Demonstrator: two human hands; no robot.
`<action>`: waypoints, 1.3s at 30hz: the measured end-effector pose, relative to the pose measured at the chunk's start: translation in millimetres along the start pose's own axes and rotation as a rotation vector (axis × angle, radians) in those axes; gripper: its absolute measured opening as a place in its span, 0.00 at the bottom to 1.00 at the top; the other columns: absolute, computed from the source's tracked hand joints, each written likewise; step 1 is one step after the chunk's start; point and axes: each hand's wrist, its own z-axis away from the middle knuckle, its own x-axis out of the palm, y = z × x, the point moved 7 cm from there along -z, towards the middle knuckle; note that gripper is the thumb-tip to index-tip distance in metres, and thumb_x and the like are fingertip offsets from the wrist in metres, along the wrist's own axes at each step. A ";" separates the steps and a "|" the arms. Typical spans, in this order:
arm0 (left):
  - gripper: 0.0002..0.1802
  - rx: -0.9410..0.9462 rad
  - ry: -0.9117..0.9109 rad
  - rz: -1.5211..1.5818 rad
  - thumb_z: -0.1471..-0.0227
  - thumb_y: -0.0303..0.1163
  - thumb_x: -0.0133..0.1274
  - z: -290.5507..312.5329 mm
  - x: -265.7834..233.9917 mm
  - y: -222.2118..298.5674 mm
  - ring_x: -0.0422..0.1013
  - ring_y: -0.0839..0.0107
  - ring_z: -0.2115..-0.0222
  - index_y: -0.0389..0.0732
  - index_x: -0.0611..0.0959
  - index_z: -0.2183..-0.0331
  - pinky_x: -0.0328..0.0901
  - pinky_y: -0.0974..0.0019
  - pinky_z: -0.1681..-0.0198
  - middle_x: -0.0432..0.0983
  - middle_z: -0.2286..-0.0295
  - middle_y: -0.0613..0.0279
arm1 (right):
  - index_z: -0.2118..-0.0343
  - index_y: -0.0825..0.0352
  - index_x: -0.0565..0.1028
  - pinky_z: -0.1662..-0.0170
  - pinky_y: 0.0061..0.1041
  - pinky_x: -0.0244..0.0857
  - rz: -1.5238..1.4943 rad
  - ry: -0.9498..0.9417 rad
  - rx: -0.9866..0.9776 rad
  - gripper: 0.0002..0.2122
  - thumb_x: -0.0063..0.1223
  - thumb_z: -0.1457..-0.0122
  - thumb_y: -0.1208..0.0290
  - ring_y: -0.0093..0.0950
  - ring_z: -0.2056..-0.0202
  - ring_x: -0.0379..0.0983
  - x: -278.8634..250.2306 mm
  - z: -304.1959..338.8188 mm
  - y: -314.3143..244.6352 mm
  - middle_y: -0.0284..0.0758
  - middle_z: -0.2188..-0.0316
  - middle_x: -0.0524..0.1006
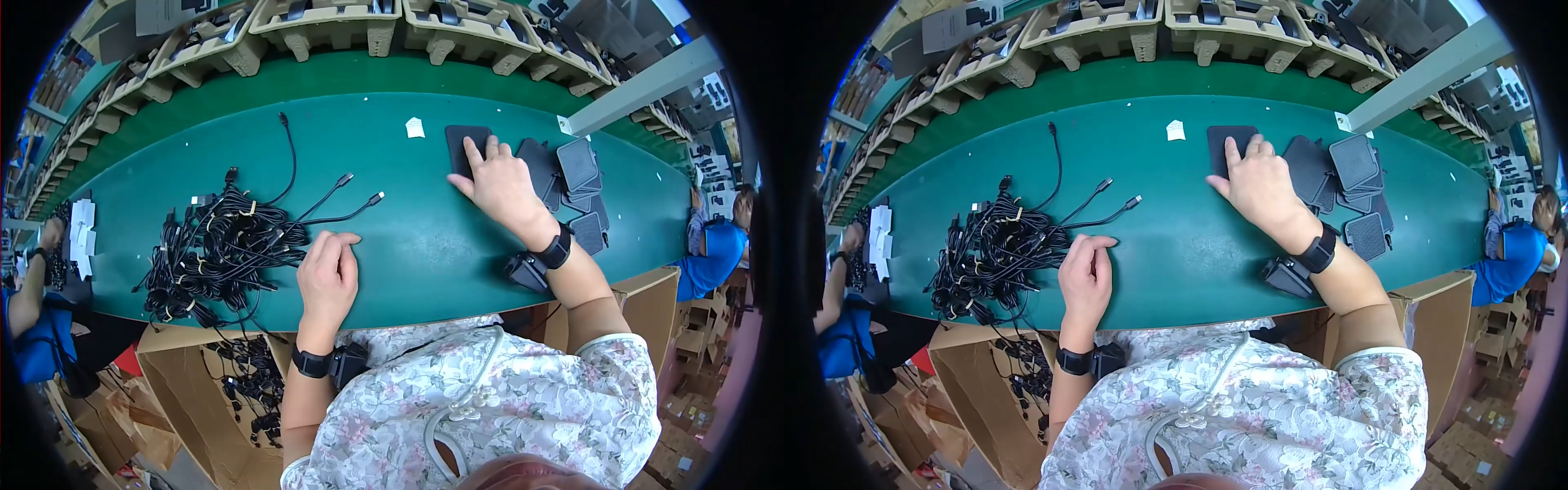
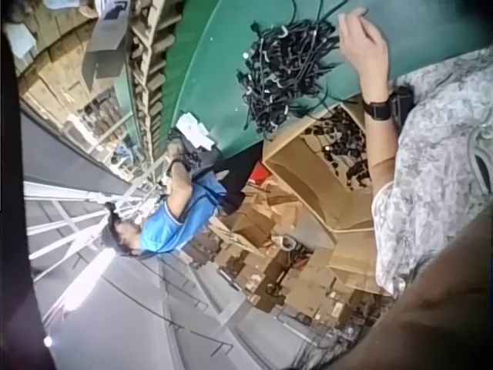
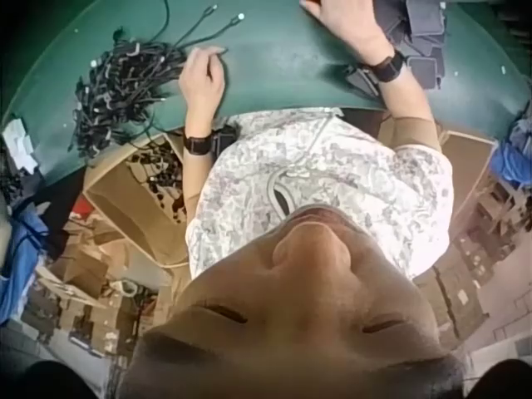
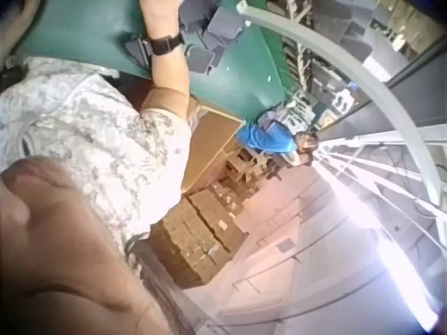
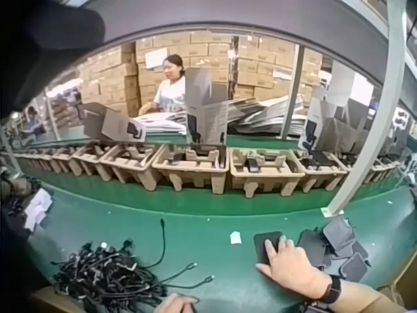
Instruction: The person picks up a cable from a pile, wraps it around a small black pad, and places the assembly into a cardboard tray. They also reach into a large box to retrieve more black pads, placing them on the table before continuing to wrap cables around the pads and traying them.
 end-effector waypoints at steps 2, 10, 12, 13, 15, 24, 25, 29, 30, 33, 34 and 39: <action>0.07 0.004 -0.001 0.003 0.53 0.18 0.46 0.3 -0.4 0.4 0.59 0.72 0.86 0.39 0.77 0.72 0.53 0.70 0.83 0.63 0.81 0.62 | 0.46 0.68 0.64 0.66 0.32 0.69 0.069 -0.023 -0.026 0.27 0.46 0.47 0.58 0.43 0.61 0.70 3.0 3.1 -8.2 0.54 0.59 0.69; 0.07 -0.029 -0.019 0.005 0.57 0.17 0.47 -0.2 -2.6 0.6 0.64 0.65 0.83 0.38 0.77 0.74 0.58 0.65 0.80 0.67 0.79 0.60 | 0.44 0.70 0.57 0.63 0.34 0.70 0.041 0.098 -0.174 0.31 0.45 0.55 0.81 0.47 0.62 0.72 3.8 6.4 17.2 0.55 0.59 0.70; 0.07 -0.034 -0.028 -0.004 0.57 0.17 0.47 -0.4 -1.5 0.1 0.64 0.65 0.83 0.38 0.77 0.74 0.59 0.65 0.80 0.67 0.79 0.60 | 0.44 0.69 0.56 0.63 0.34 0.70 -0.101 0.105 -0.154 0.31 0.45 0.56 0.84 0.46 0.64 0.72 1.0 -2.5 38.8 0.53 0.62 0.73; 0.07 -0.037 -0.032 -0.008 0.57 0.17 0.47 -0.6 -1.0 0.5 0.64 0.65 0.83 0.38 0.77 0.73 0.59 0.65 0.80 0.67 0.79 0.60 | 0.44 0.69 0.56 0.63 0.34 0.70 -0.099 0.105 -0.152 0.31 0.45 0.56 0.84 0.46 0.64 0.72 -2.2 -9.8 47.3 0.53 0.62 0.73; 0.07 -0.031 -0.033 -0.002 0.57 0.17 0.47 -1.0 -0.9 2.5 0.64 0.65 0.83 0.38 0.77 0.73 0.58 0.65 0.80 0.67 0.79 0.60 | 0.50 0.68 0.64 0.64 0.33 0.69 -0.280 0.107 0.039 0.23 0.46 0.53 0.81 0.43 0.65 0.73 -9.5 -29.0 80.0 0.49 0.66 0.75; 0.07 -0.055 -0.031 0.007 0.59 0.16 0.47 -5.3 -1.3 4.7 0.62 0.67 0.86 0.38 0.77 0.75 0.57 0.66 0.82 0.66 0.81 0.60 | 0.61 0.74 0.69 0.66 0.16 0.61 -1.411 0.887 0.187 0.13 0.51 0.43 0.69 0.18 0.70 0.67 -14.4 -172.2 260.4 0.29 0.73 0.73; 0.07 -0.051 -0.039 0.020 0.59 0.16 0.47 -8.1 0.9 6.4 0.62 0.67 0.86 0.37 0.77 0.75 0.57 0.67 0.83 0.66 0.81 0.60 | 0.60 0.75 0.69 0.65 0.16 0.61 -1.415 0.872 0.219 0.14 0.52 0.43 0.69 0.18 0.69 0.68 11.4 -189.0 291.9 0.31 0.72 0.73; 0.07 -0.080 -0.027 0.024 0.59 0.17 0.47 -4.1 -3.7 0.5 0.61 0.69 0.87 0.38 0.78 0.75 0.56 0.67 0.83 0.66 0.81 0.61 | 0.59 0.76 0.69 0.62 0.19 0.63 -1.314 0.749 0.335 0.16 0.52 0.43 0.66 0.21 0.66 0.70 54.9 -223.7 305.8 0.35 0.69 0.75; 0.07 -0.095 -0.020 0.012 0.59 0.17 0.47 -2.3 -5.1 -0.1 0.61 0.69 0.87 0.38 0.78 0.75 0.56 0.67 0.83 0.66 0.81 0.61 | 0.60 0.75 0.69 0.60 0.21 0.64 -1.176 0.682 0.401 0.17 0.52 0.43 0.64 0.23 0.64 0.71 53.0 -224.6 296.9 0.37 0.68 0.76; 0.07 -0.097 -0.020 0.026 0.59 0.18 0.47 -3.1 -4.1 -0.8 0.62 0.67 0.86 0.40 0.78 0.76 0.57 0.67 0.83 0.66 0.81 0.61 | 0.61 0.74 0.71 0.59 0.26 0.65 -0.749 0.502 0.448 0.20 0.50 0.43 0.58 0.29 0.62 0.73 36.8 -215.4 283.6 0.40 0.67 0.76; 0.07 -0.121 -0.009 0.003 0.59 0.18 0.47 -2.7 -6.3 -2.4 0.62 0.67 0.86 0.40 0.78 0.76 0.57 0.67 0.83 0.66 0.81 0.61 | 0.62 0.72 0.72 0.58 0.29 0.65 -0.455 0.401 0.426 0.21 0.48 0.43 0.54 0.33 0.62 0.73 32.8 -214.1 280.3 0.41 0.66 0.76; 0.09 -0.092 0.012 0.062 0.58 0.18 0.47 -4.1 -8.1 -0.5 0.62 0.70 0.86 0.41 0.79 0.74 0.57 0.70 0.82 0.67 0.81 0.61 | 0.68 0.66 0.75 0.60 0.35 0.66 0.097 0.371 0.386 0.18 0.47 0.45 0.53 0.42 0.63 0.72 -19.3 -184.4 209.5 0.46 0.70 0.75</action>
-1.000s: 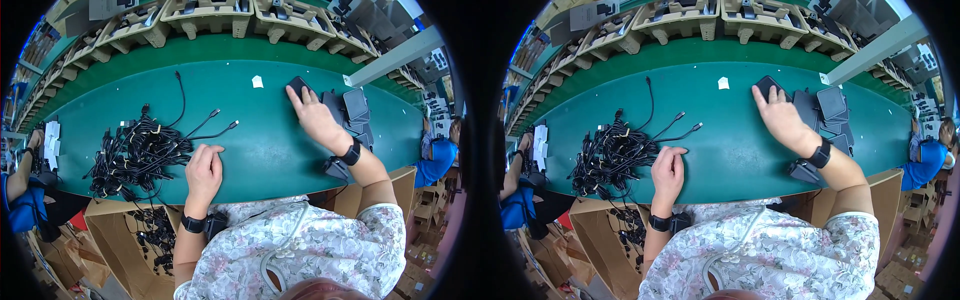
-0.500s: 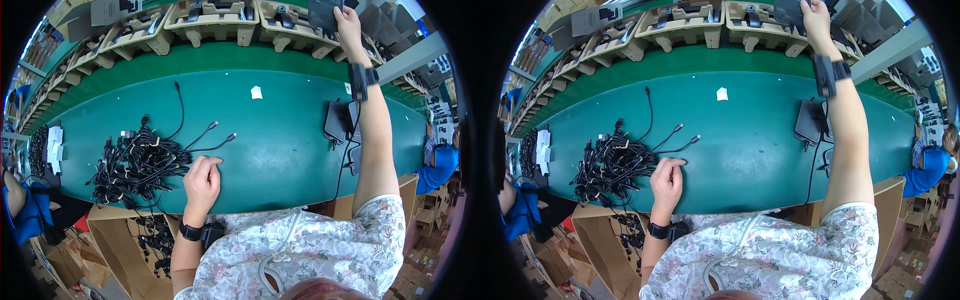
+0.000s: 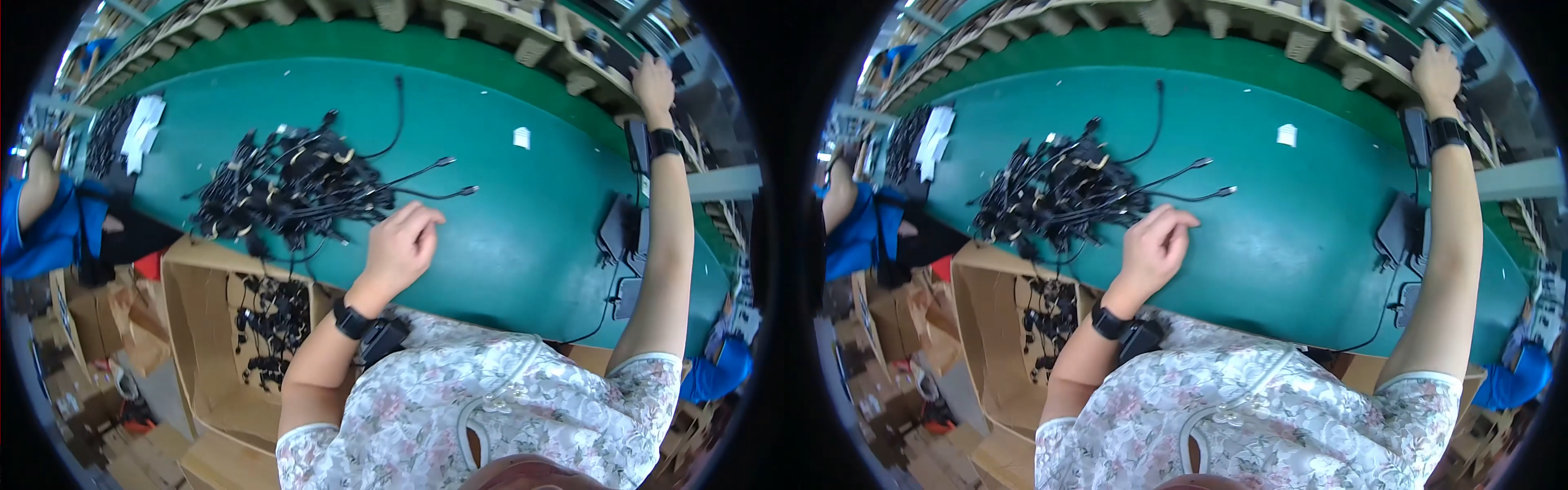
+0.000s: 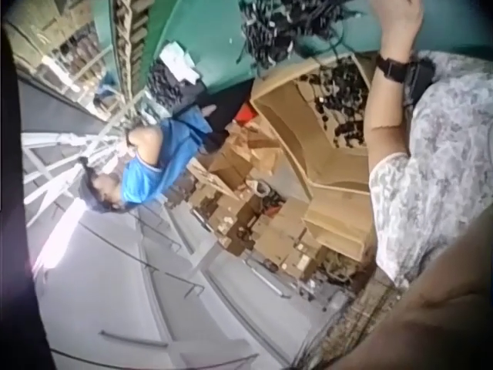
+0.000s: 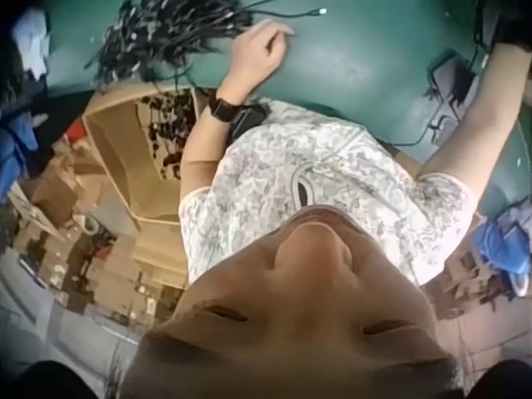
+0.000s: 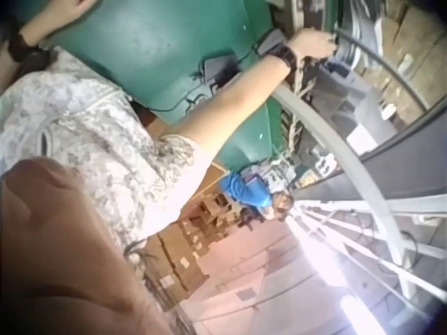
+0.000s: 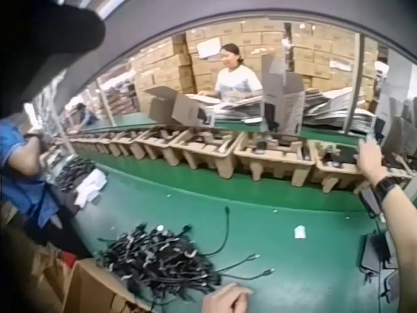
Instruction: The person picks up a cable from a pile, wraps it around a small black pad, and places the assembly into a cardboard tray. They also reach into a large box to retrieve more black pads, placing them on the table before continuing to wrap cables around the pads and traying them.
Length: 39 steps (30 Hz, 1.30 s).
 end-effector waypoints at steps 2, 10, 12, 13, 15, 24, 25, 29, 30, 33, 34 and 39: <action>0.08 0.026 -0.002 0.000 0.58 0.19 0.47 2.5 -0.3 0.4 0.64 0.69 0.85 0.40 0.78 0.74 0.57 0.69 0.82 0.68 0.81 0.61 | 0.66 0.63 0.75 0.60 0.33 0.66 -0.173 0.170 -0.150 0.13 0.49 0.46 0.58 0.41 0.61 0.72 -25.7 15.4 -56.1 0.43 0.68 0.75; 0.04 0.039 -0.019 -0.009 0.57 0.23 0.47 5.7 1.7 -2.9 0.70 0.59 0.79 0.41 0.76 0.75 0.64 0.60 0.77 0.71 0.78 0.60 | 0.64 0.65 0.75 0.60 0.32 0.64 -1.119 -0.094 -0.828 0.11 0.53 0.48 0.65 0.37 0.64 0.71 -149.7 168.5 -301.5 0.40 0.68 0.75; 0.04 0.048 -0.006 -0.003 0.57 0.23 0.47 5.2 1.8 -1.8 0.70 0.59 0.78 0.41 0.76 0.75 0.64 0.60 0.76 0.71 0.78 0.60 | 0.59 0.66 0.73 0.60 0.31 0.64 -1.267 -0.284 -0.843 0.14 0.54 0.47 0.64 0.34 0.64 0.71 -155.6 200.5 -342.2 0.39 0.69 0.75; 0.04 0.056 0.002 0.011 0.57 0.23 0.47 4.7 1.2 -0.5 0.70 0.59 0.78 0.41 0.76 0.75 0.65 0.60 0.76 0.71 0.77 0.60 | 0.57 0.67 0.71 0.61 0.29 0.64 -1.337 -0.402 -0.804 0.16 0.53 0.46 0.64 0.31 0.64 0.71 -151.5 210.6 -355.4 0.39 0.70 0.75; 0.04 0.069 0.019 0.021 0.57 0.23 0.47 3.4 1.7 -0.4 0.70 0.58 0.78 0.41 0.76 0.75 0.65 0.60 0.76 0.71 0.77 0.60 | 0.56 0.67 0.70 0.60 0.27 0.64 -1.352 -0.472 -0.774 0.16 0.53 0.45 0.64 0.29 0.64 0.71 -140.6 208.7 -364.5 0.38 0.70 0.75; 0.05 0.130 0.103 0.054 0.53 0.25 0.48 4.2 1.0 -10.0 0.71 0.61 0.77 0.41 0.78 0.72 0.66 0.64 0.74 0.72 0.77 0.60 | 0.51 0.69 0.64 0.63 0.20 0.62 -2.093 -1.009 -0.267 0.16 0.40 0.37 0.66 0.20 0.70 0.65 -149.7 191.8 -313.0 0.30 0.74 0.70; 0.05 0.170 0.104 0.038 0.52 0.26 0.48 3.7 1.5 -12.3 0.70 0.63 0.78 0.42 0.78 0.69 0.65 0.66 0.75 0.72 0.78 0.61 | 0.51 0.70 0.63 0.64 0.20 0.62 -2.246 -1.151 -0.110 0.16 0.38 0.36 0.65 0.20 0.72 0.64 -153.0 197.9 -309.3 0.29 0.76 0.69; 0.09 -0.041 -0.042 0.698 0.47 0.28 0.47 -13.4 8.9 -12.9 0.67 0.71 0.81 0.43 0.74 0.62 0.62 0.72 0.79 0.69 0.80 0.65 | 0.52 0.70 0.63 0.67 0.20 0.61 -2.331 -1.220 -0.155 0.16 0.36 0.36 0.63 0.20 0.73 0.63 -169.7 215.1 -284.8 0.29 0.77 0.66; 0.10 -0.182 -0.126 1.020 0.46 0.29 0.47 -16.0 15.4 -12.3 0.66 0.74 0.82 0.43 0.72 0.59 0.60 0.75 0.80 0.67 0.80 0.67 | 0.52 0.70 0.63 0.67 0.20 0.61 -2.331 -1.183 -0.163 0.16 0.36 0.36 0.63 0.20 0.73 0.63 -170.3 217.1 -274.4 0.29 0.77 0.66; 0.14 -0.311 -0.108 1.306 0.44 0.29 0.46 -14.9 10.4 -37.2 0.60 0.81 0.82 0.43 0.66 0.55 0.55 0.81 0.81 0.64 0.79 0.70 | 0.54 0.70 0.64 0.69 0.19 0.61 -2.279 -1.120 -0.233 0.15 0.36 0.36 0.62 0.19 0.73 0.64 -160.8 225.9 -258.0 0.30 0.75 0.67; 0.14 -0.272 -0.115 1.289 0.44 0.29 0.46 -14.8 10.0 -43.3 0.60 0.81 0.82 0.43 0.66 0.55 0.55 0.81 0.81 0.64 0.79 0.70 | 0.55 0.70 0.64 0.68 0.20 0.62 -2.204 -1.094 -0.181 0.14 0.39 0.37 0.64 0.20 0.74 0.64 -153.1 229.2 -255.3 0.30 0.75 0.68; 0.12 -0.357 -0.231 1.182 0.45 0.27 0.46 5.6 26.5 -33.9 0.70 0.74 0.76 0.39 0.66 0.58 0.64 0.75 0.74 0.71 0.71 0.60 | 0.55 0.70 0.65 0.64 0.26 0.66 -1.565 -0.263 -0.796 0.14 0.46 0.42 0.70 0.32 0.71 0.70 -172.8 242.6 -244.8 0.37 0.70 0.72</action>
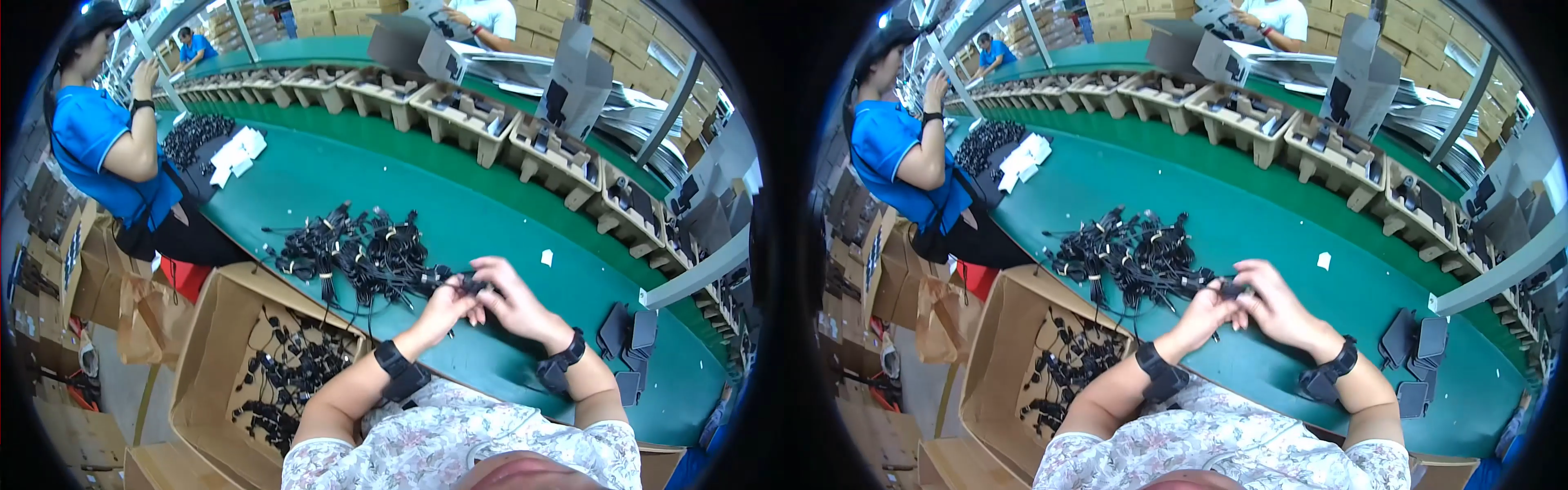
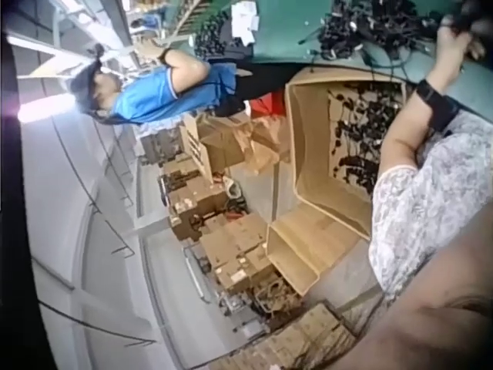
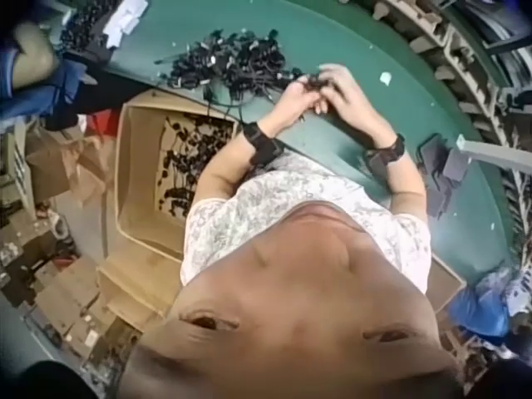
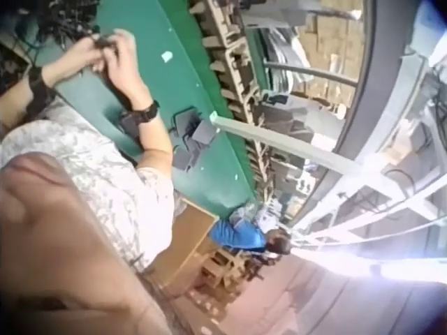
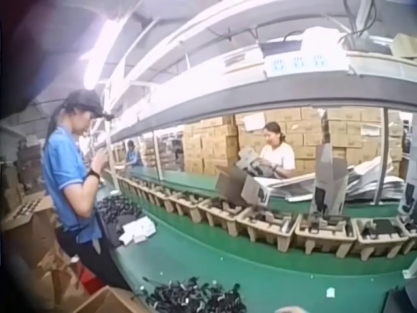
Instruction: The person picks up a cable from a pile, wraps it around a small black pad, and places the assembly into a cardboard tray. They also reach into a large box to retrieve more black pads, placing them on the table before continuing to wrap cables around the pads and traying them.
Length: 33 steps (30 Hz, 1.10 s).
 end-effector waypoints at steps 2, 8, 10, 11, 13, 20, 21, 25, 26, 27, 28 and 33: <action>0.12 0.025 0.004 -0.013 0.44 0.27 0.46 3.0 -2.1 -1.1 0.71 0.72 0.74 0.38 0.66 0.58 0.65 0.74 0.72 0.72 0.70 0.58 | 0.53 0.69 0.64 0.61 0.30 0.66 0.139 -0.151 0.038 0.15 0.47 0.43 0.72 0.38 0.65 0.71 16.5 3.1 -6.7 0.41 0.65 0.72; 0.13 0.077 0.002 -0.024 0.44 0.24 0.44 -5.4 6.3 7.1 0.72 0.69 0.69 0.35 0.65 0.56 0.67 0.71 0.65 0.73 0.68 0.51 | 0.55 0.69 0.66 0.58 0.34 0.65 0.193 -0.177 0.299 0.15 0.48 0.45 0.72 0.43 0.57 0.69 -6.7 11.4 24.3 0.48 0.60 0.72; 0.13 0.055 -0.013 -0.109 0.44 0.24 0.44 -6.7 2.1 6.3 0.72 0.69 0.69 0.35 0.65 0.56 0.67 0.71 0.65 0.73 0.68 0.51 | 0.56 0.69 0.67 0.58 0.33 0.66 0.292 -0.095 0.270 0.14 0.49 0.45 0.71 0.43 0.60 0.70 -34.0 6.5 34.8 0.47 0.61 0.72; 0.14 0.078 0.030 -0.185 0.44 0.23 0.43 -3.1 -0.7 6.8 0.72 0.69 0.69 0.35 0.64 0.56 0.67 0.70 0.66 0.73 0.68 0.51 | 0.56 0.69 0.67 0.59 0.33 0.66 0.280 -0.051 0.317 0.14 0.48 0.44 0.70 0.42 0.61 0.70 -53.4 0.0 37.4 0.47 0.62 0.72; 0.13 0.058 -0.024 -0.221 0.44 0.23 0.43 1.6 11.5 8.6 0.72 0.69 0.69 0.35 0.64 0.56 0.67 0.71 0.66 0.73 0.68 0.51 | 0.56 0.70 0.67 0.60 0.31 0.66 0.296 0.106 0.341 0.14 0.48 0.44 0.69 0.41 0.63 0.71 -104.7 -7.1 43.2 0.47 0.65 0.73; 0.13 0.108 -0.050 -0.348 0.44 0.23 0.42 -6.5 19.7 5.8 0.72 0.70 0.71 0.35 0.65 0.56 0.67 0.71 0.67 0.73 0.68 0.51 | 0.53 0.69 0.66 0.65 0.27 0.64 0.537 0.676 0.570 0.16 0.46 0.41 0.66 0.28 0.70 0.70 -303.4 32.9 132.9 0.38 0.70 0.74; 0.12 0.102 -0.046 -0.360 0.44 0.23 0.42 -6.3 20.3 5.7 0.72 0.70 0.71 0.35 0.65 0.56 0.67 0.71 0.67 0.73 0.68 0.51 | 0.53 0.69 0.66 0.65 0.27 0.64 0.541 0.686 0.575 0.16 0.46 0.41 0.66 0.28 0.70 0.70 -318.4 37.8 143.2 0.38 0.70 0.74; 0.12 0.104 -0.020 -0.386 0.43 0.23 0.42 -2.8 15.0 5.4 0.72 0.70 0.70 0.34 0.66 0.57 0.67 0.72 0.67 0.73 0.68 0.51 | 0.57 0.71 0.68 0.62 0.37 0.66 0.763 0.645 0.668 0.13 0.45 0.44 0.70 0.43 0.63 0.72 -335.1 31.0 152.6 0.49 0.68 0.74; 0.12 0.109 -0.022 -0.382 0.43 0.23 0.42 -2.8 14.4 4.7 0.72 0.70 0.70 0.34 0.66 0.57 0.67 0.72 0.67 0.73 0.68 0.51 | 0.60 0.71 0.69 0.62 0.37 0.66 0.944 0.540 0.626 0.12 0.45 0.45 0.72 0.42 0.64 0.72 -331.4 24.8 151.0 0.48 0.69 0.75; 0.11 0.117 -0.013 -0.378 0.43 0.23 0.42 -1.1 12.6 5.7 0.72 0.70 0.70 0.34 0.66 0.57 0.67 0.72 0.67 0.73 0.68 0.52 | 0.62 0.71 0.70 0.63 0.38 0.66 1.117 0.426 0.571 0.10 0.46 0.47 0.73 0.42 0.65 0.73 -324.9 16.1 151.9 0.47 0.70 0.75; 0.11 0.127 0.009 -0.384 0.43 0.23 0.42 0.0 10.1 6.8 0.72 0.70 0.70 0.34 0.66 0.57 0.67 0.72 0.67 0.73 0.68 0.52 | 0.65 0.70 0.72 0.63 0.38 0.67 1.284 0.309 0.505 0.09 0.46 0.49 0.74 0.42 0.66 0.73 -316.9 6.8 154.0 0.46 0.71 0.75; 0.12 0.120 0.011 -0.360 0.43 0.23 0.41 5.0 6.1 7.1 0.72 0.71 0.70 0.34 0.66 0.56 0.67 0.71 0.66 0.73 0.67 0.53 | 0.77 0.62 0.77 0.70 0.33 0.68 1.501 0.012 0.511 0.05 0.49 0.54 0.72 0.35 0.70 0.75 -305.7 -16.0 176.6 0.39 0.74 0.77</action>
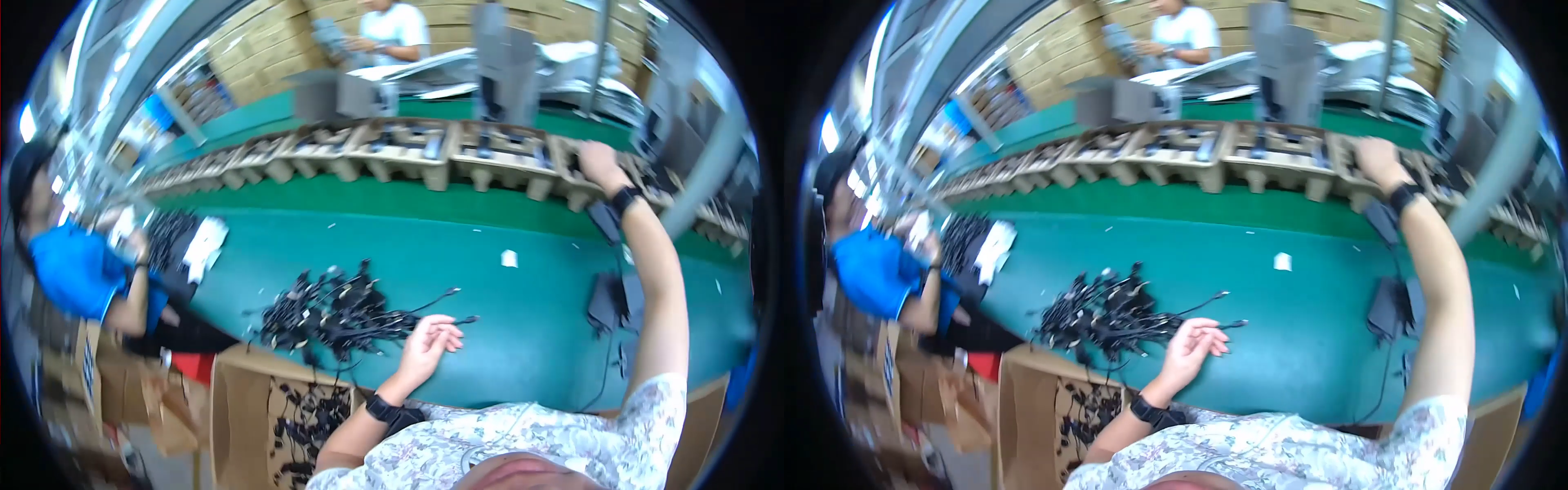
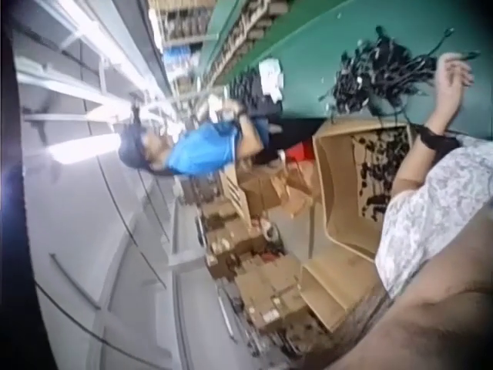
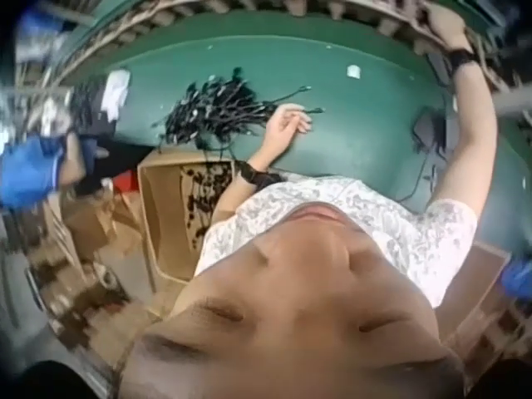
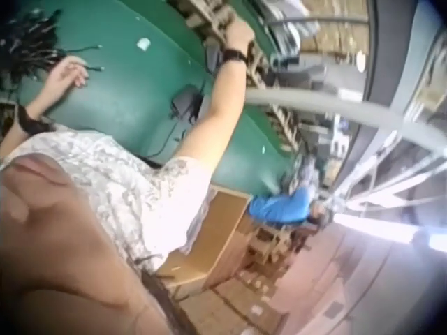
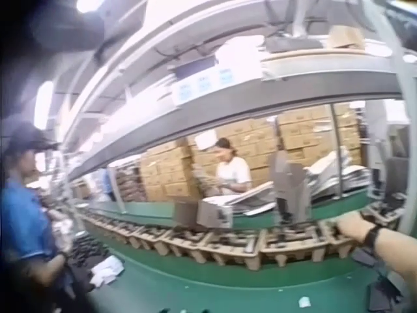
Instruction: The person picks up a cable from a pile, wraps it around a small black pad, and places the assembly into a cardboard tray. They also reach into a large box to retrieve more black pads, placing them on the table before continuing to wrap cables around the pads and traying them.
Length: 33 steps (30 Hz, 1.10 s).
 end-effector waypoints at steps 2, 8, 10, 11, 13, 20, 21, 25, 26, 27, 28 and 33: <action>0.12 0.007 0.028 0.010 0.43 0.23 0.40 -3.7 1.3 -4.2 0.72 0.71 0.69 0.34 0.66 0.56 0.67 0.71 0.66 0.73 0.67 0.53 | 0.78 0.59 0.77 0.70 0.34 0.68 0.068 -0.017 -0.011 0.07 0.46 0.52 0.72 0.35 0.71 0.75 2.7 0.3 12.0 0.38 0.75 0.77; 0.12 -0.016 -0.047 0.042 0.44 0.21 0.38 -4.9 6.6 -1.8 0.71 0.74 0.71 0.37 0.67 0.56 0.66 0.73 0.68 0.72 0.68 0.57 | 0.74 0.68 0.73 0.65 0.37 0.67 -0.079 -0.079 -0.014 0.08 0.41 0.47 0.74 0.42 0.68 0.73 85.4 -34.6 47.5 0.46 0.73 0.75; 0.11 0.002 -0.080 0.017 0.44 0.20 0.38 -6.5 9.2 -0.5 0.71 0.75 0.71 0.37 0.67 0.57 0.66 0.73 0.69 0.72 0.69 0.58 | 0.73 0.70 0.72 0.64 0.40 0.66 -0.186 -0.084 0.076 0.09 0.39 0.44 0.73 0.45 0.67 0.71 116.1 -41.8 63.8 0.48 0.72 0.74; 0.11 0.003 -0.085 -0.005 0.44 0.20 0.38 -3.5 8.2 -0.4 0.71 0.75 0.72 0.37 0.67 0.58 0.66 0.73 0.70 0.72 0.69 0.59 | 0.73 0.70 0.72 0.64 0.40 0.66 -0.202 -0.079 0.035 0.09 0.39 0.44 0.73 0.45 0.67 0.71 117.3 -44.3 44.2 0.48 0.72 0.74; 0.11 0.028 -0.044 -0.017 0.45 0.19 0.38 -2.5 6.4 0.6 0.71 0.75 0.73 0.37 0.67 0.59 0.66 0.73 0.71 0.72 0.70 0.59 | 0.66 0.72 0.72 0.58 0.44 0.62 -0.319 -0.104 0.242 0.16 0.34 0.40 0.64 0.50 0.60 0.69 116.9 -42.2 43.3 0.53 0.64 0.73; 0.10 0.090 -0.038 -0.077 0.47 0.18 0.38 0.7 8.8 10.4 0.70 0.75 0.76 0.37 0.69 0.61 0.66 0.73 0.75 0.72 0.74 0.60 | 0.60 0.70 0.68 0.61 0.44 0.63 -0.397 0.154 0.180 0.13 0.40 0.41 0.65 0.50 0.61 0.69 115.6 -33.7 40.8 0.55 0.65 0.73; 0.10 0.073 -0.054 -0.086 0.47 0.19 0.38 -0.1 9.9 8.2 0.71 0.75 0.75 0.37 0.69 0.61 0.66 0.73 0.74 0.72 0.73 0.60 | 0.58 0.70 0.67 0.61 0.44 0.63 -0.490 0.285 0.158 0.14 0.40 0.41 0.64 0.51 0.60 0.69 108.4 -33.8 50.3 0.56 0.64 0.73; 0.10 0.015 -0.096 -0.116 0.45 0.20 0.38 -2.2 7.2 3.9 0.71 0.75 0.72 0.37 0.69 0.59 0.66 0.72 0.71 0.72 0.70 0.59 | 0.58 0.70 0.67 0.60 0.44 0.62 -0.446 -0.031 0.544 0.14 0.40 0.41 0.65 0.51 0.59 0.69 129.5 -30.7 73.4 0.54 0.62 0.73; 0.10 0.002 -0.085 -0.115 0.45 0.20 0.39 -0.2 5.0 4.6 0.71 0.75 0.72 0.37 0.69 0.59 0.66 0.72 0.71 0.72 0.70 0.60 | 0.58 0.70 0.67 0.60 0.44 0.62 -0.450 -0.034 0.550 0.14 0.40 0.41 0.65 0.51 0.59 0.69 122.4 -27.8 64.2 0.54 0.62 0.73; 0.10 -0.010 -0.067 -0.114 0.45 0.20 0.39 2.1 3.0 4.5 0.71 0.75 0.72 0.37 0.69 0.59 0.66 0.72 0.71 0.72 0.70 0.60 | 0.59 0.70 0.67 0.60 0.44 0.62 -0.452 -0.034 0.538 0.13 0.40 0.41 0.65 0.51 0.59 0.69 108.6 -27.1 51.4 0.53 0.62 0.73; 0.10 -0.013 -0.065 -0.118 0.45 0.20 0.39 3.0 2.0 4.0 0.71 0.75 0.72 0.37 0.69 0.59 0.66 0.72 0.71 0.72 0.70 0.60 | 0.59 0.70 0.67 0.60 0.44 0.62 -0.451 -0.032 0.526 0.13 0.41 0.42 0.66 0.51 0.60 0.69 93.1 -26.9 40.9 0.53 0.63 0.73; 0.10 0.030 -0.047 -0.125 0.46 0.20 0.39 -3.2 0.4 3.3 0.71 0.74 0.74 0.37 0.69 0.61 0.66 0.72 0.73 0.72 0.72 0.60 | 0.63 0.70 0.68 0.60 0.43 0.62 -0.166 0.087 0.375 0.11 0.42 0.43 0.67 0.48 0.61 0.70 59.3 -19.9 28.9 0.52 0.65 0.73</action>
